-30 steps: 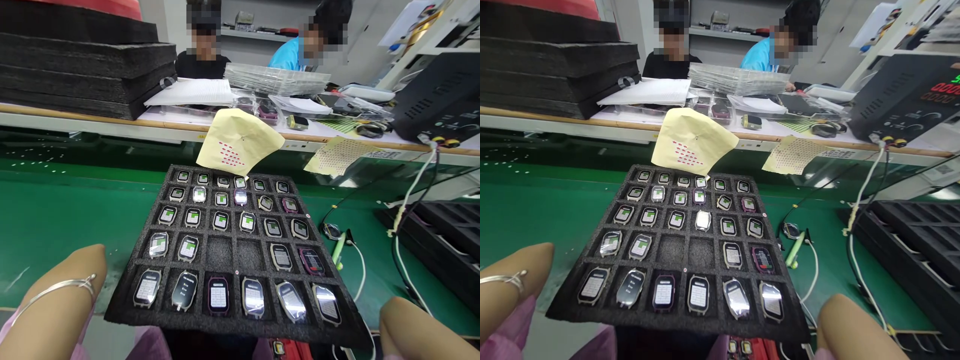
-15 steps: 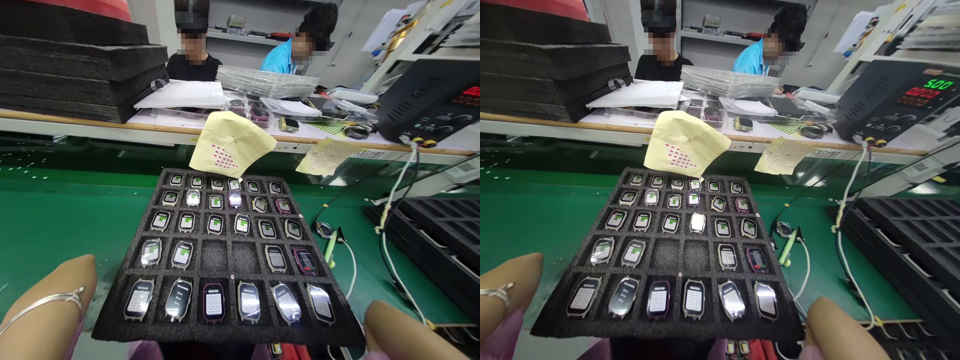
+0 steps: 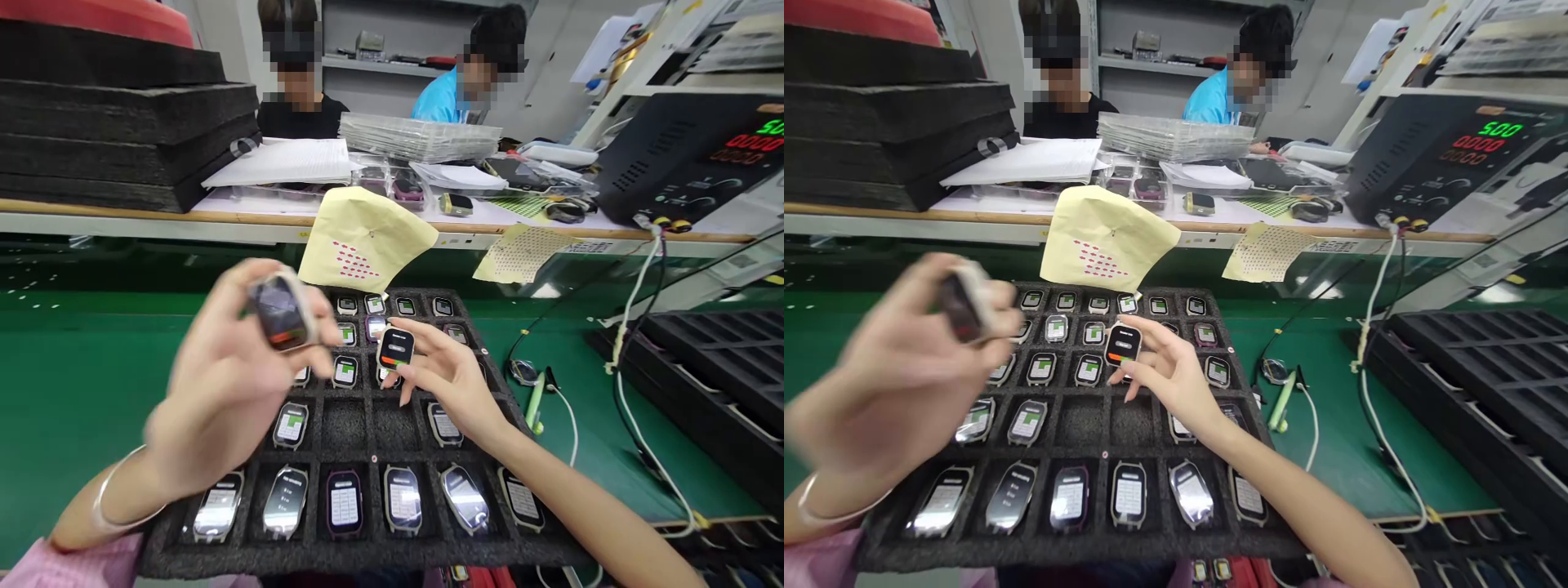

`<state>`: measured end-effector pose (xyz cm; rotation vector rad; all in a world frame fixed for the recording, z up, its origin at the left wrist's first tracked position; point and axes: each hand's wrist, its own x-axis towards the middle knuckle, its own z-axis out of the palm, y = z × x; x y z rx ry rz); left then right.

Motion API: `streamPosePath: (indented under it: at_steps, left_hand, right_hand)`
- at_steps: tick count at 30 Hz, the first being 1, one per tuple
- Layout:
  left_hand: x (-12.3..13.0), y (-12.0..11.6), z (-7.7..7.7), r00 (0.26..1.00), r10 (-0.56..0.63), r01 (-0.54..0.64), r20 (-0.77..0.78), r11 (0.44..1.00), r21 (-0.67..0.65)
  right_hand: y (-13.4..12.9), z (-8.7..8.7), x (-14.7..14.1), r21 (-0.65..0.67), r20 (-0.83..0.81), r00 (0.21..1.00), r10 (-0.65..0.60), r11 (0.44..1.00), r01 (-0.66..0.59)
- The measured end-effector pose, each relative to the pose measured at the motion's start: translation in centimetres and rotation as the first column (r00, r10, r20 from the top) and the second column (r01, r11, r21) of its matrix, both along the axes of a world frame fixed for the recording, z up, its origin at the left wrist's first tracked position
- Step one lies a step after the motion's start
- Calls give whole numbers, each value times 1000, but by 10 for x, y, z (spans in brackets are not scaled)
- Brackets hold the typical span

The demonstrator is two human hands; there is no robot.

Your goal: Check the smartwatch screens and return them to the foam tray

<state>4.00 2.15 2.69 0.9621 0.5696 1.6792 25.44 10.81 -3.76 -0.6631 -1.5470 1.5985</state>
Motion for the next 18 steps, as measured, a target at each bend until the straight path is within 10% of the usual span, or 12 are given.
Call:
streamPosePath:
  at_steps: [8,18]
  left_hand:
    - [30,34,-60,934,-310,251,-176,922,-295]
    - [26,29,-69,904,-361,322,-226,927,-195]
  right_hand:
    - [0,-3,5,-24,-1,1000,0,1000,0]
    - [-2,-2,5,36,71,994,-82,996,79]
